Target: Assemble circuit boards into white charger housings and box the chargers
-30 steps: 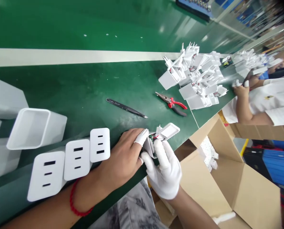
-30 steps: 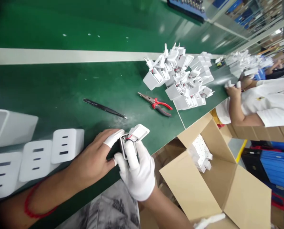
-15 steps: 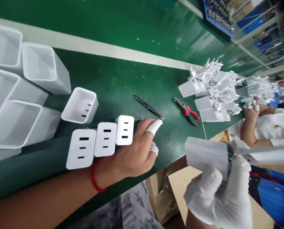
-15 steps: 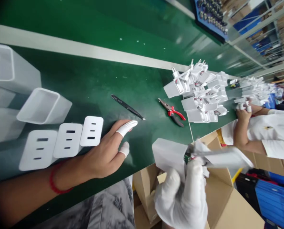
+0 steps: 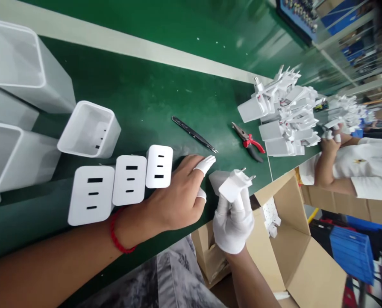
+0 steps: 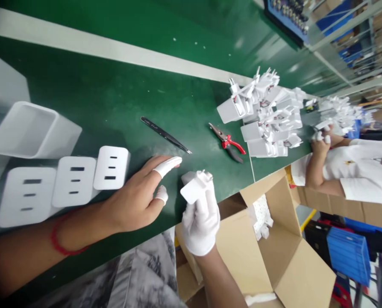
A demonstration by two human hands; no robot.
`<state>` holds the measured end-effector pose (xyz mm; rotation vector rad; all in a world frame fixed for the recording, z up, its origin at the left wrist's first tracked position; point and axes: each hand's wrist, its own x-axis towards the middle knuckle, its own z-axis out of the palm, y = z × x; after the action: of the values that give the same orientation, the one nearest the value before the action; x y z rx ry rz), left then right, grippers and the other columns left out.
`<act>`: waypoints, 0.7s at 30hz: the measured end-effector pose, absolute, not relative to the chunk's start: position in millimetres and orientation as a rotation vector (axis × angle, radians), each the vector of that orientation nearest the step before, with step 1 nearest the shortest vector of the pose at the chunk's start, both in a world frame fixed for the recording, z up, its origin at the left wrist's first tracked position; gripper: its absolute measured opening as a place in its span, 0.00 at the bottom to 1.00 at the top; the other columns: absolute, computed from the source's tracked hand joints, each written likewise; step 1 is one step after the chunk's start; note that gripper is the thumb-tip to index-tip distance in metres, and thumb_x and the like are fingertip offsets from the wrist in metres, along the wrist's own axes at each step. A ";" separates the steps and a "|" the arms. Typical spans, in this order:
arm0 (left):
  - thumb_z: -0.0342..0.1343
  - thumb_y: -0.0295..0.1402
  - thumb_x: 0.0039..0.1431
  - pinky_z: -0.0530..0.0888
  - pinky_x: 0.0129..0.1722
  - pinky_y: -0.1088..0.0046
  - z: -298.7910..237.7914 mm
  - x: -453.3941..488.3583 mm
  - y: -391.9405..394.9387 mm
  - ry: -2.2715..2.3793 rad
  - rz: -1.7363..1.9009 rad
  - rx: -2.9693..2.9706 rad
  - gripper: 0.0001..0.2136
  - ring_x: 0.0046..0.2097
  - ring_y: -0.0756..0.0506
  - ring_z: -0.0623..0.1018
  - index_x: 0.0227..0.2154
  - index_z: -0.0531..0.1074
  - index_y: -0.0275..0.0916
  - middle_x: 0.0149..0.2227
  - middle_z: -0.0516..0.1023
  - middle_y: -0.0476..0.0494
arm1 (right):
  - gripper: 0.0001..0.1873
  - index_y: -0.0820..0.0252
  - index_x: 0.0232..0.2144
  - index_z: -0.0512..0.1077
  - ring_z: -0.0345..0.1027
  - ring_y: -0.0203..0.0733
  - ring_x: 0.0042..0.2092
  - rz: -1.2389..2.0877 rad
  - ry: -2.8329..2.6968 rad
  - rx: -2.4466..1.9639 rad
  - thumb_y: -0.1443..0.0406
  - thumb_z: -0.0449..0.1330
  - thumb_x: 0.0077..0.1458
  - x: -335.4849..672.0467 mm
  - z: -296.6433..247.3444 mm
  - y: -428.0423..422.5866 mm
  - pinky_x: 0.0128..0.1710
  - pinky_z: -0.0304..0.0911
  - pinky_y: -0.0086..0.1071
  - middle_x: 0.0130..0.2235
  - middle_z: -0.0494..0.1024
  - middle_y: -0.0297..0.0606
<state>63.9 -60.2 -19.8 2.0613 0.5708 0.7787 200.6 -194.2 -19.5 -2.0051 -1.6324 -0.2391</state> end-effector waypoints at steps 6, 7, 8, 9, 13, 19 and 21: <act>0.43 0.20 0.55 0.71 0.60 0.56 -19.6 66.5 -56.7 0.523 0.710 2.121 0.23 0.61 0.38 0.68 0.54 0.65 0.24 0.55 0.71 0.29 | 0.21 0.47 0.51 0.74 0.69 0.50 0.59 0.057 -1.181 -1.768 0.73 0.58 0.59 199.9 -4.4 -193.4 0.57 0.68 0.46 0.58 0.74 0.37; 0.43 0.20 0.56 0.72 0.60 0.57 -18.8 66.8 -56.0 0.526 0.703 2.124 0.22 0.61 0.39 0.68 0.54 0.66 0.24 0.55 0.71 0.29 | 0.18 0.49 0.48 0.76 0.70 0.49 0.58 0.093 -1.042 -1.702 0.73 0.58 0.59 200.7 -2.2 -192.1 0.57 0.67 0.46 0.56 0.75 0.36; 0.43 0.21 0.57 0.72 0.60 0.57 -17.9 67.1 -55.3 0.524 0.697 2.130 0.21 0.61 0.38 0.69 0.53 0.67 0.23 0.54 0.72 0.28 | 0.16 0.50 0.46 0.77 0.70 0.49 0.58 0.169 -0.905 -1.652 0.72 0.58 0.60 201.8 -0.5 -190.4 0.58 0.66 0.46 0.55 0.77 0.37; 0.43 0.21 0.58 0.72 0.60 0.57 -17.1 67.3 -54.7 0.522 0.694 2.137 0.20 0.60 0.38 0.69 0.52 0.68 0.23 0.54 0.72 0.28 | 0.14 0.51 0.47 0.77 0.70 0.49 0.58 0.293 -0.781 -1.614 0.70 0.59 0.61 203.3 1.0 -188.5 0.58 0.65 0.46 0.54 0.77 0.38; 0.43 0.23 0.59 0.71 0.60 0.58 -16.7 67.9 -52.9 0.528 0.660 2.166 0.19 0.60 0.38 0.69 0.49 0.70 0.22 0.53 0.72 0.28 | 0.18 0.54 0.51 0.75 0.69 0.51 0.58 0.847 -0.484 -1.530 0.61 0.64 0.57 212.0 6.7 -177.9 0.60 0.63 0.47 0.57 0.74 0.42; 0.43 0.21 0.56 0.70 0.61 0.59 -17.8 67.2 -52.1 0.490 0.615 2.200 0.20 0.62 0.39 0.65 0.50 0.69 0.24 0.53 0.73 0.30 | 0.17 0.54 0.44 0.79 0.74 0.46 0.51 1.020 -0.405 -1.513 0.60 0.69 0.50 216.7 12.2 -162.7 0.54 0.68 0.39 0.51 0.79 0.38; 0.44 0.20 0.54 0.69 0.62 0.59 -16.6 66.8 -51.8 0.460 0.604 2.201 0.19 0.63 0.39 0.64 0.48 0.71 0.24 0.51 0.74 0.30 | 0.16 0.54 0.43 0.79 0.74 0.45 0.50 1.006 -0.398 -1.532 0.60 0.70 0.50 215.5 12.5 -161.5 0.52 0.69 0.37 0.50 0.80 0.38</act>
<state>66.8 -51.8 -16.6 2.2015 0.4599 0.6039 215.5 -161.5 12.5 -1.5321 -0.3985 1.0064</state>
